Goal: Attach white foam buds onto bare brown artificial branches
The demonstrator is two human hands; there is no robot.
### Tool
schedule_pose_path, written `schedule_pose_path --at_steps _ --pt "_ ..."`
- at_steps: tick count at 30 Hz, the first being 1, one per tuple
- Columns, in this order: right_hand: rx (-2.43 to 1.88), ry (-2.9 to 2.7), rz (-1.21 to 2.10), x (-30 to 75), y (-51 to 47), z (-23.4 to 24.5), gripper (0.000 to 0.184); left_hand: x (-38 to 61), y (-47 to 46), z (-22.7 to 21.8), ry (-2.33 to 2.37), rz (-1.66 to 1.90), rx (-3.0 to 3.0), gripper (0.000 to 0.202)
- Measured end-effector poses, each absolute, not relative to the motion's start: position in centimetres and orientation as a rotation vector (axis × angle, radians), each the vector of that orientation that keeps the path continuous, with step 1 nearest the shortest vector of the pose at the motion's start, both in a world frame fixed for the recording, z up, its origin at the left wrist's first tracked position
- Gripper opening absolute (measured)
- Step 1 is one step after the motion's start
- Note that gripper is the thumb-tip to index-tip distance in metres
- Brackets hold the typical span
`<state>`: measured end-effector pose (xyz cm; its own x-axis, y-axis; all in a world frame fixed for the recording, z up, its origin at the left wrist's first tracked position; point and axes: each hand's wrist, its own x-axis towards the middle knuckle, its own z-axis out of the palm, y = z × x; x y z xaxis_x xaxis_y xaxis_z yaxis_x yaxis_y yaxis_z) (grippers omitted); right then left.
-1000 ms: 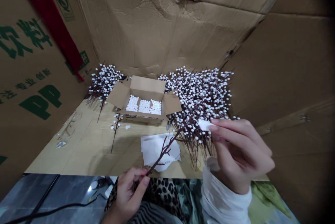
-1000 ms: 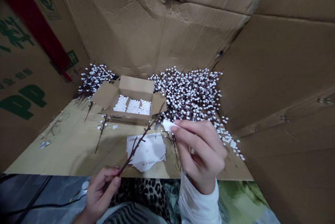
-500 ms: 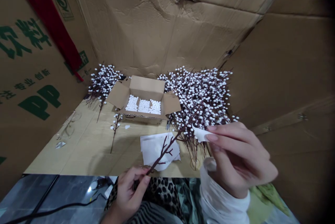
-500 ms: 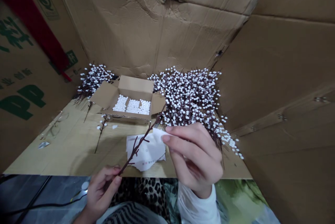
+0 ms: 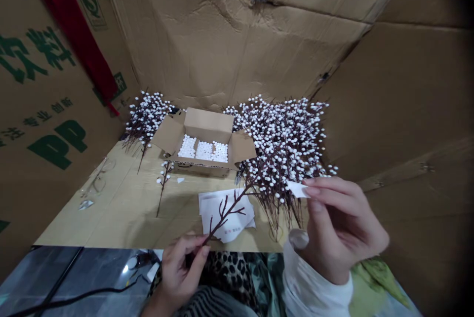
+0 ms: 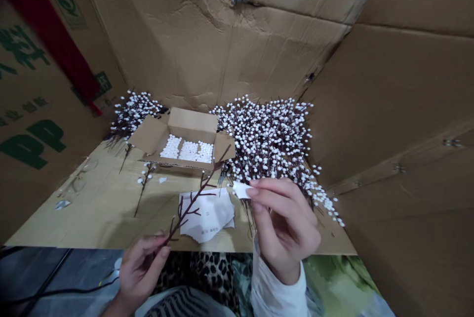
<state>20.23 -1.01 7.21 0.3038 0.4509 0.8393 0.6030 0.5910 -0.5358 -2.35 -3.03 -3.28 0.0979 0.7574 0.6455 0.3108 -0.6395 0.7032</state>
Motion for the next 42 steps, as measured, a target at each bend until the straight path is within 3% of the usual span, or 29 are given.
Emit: schedule_pose_path --at_steps 6,17,42 --pt "-1.050 -0.994 0.084 18.4 -1.0 5.3 0.007 -2.3 -3.1 -3.9 1.051 1.578 1.955 0.011" --pt "-1.043 -1.022 0.482 17.0 -1.1 4.2 0.008 -2.2 -3.9 -4.8 1.095 1.567 1.654 0.005" --pt "-1.063 -1.170 0.372 16.4 -1.1 5.0 0.015 -2.2 -3.9 -3.9 1.036 1.536 1.670 0.008"
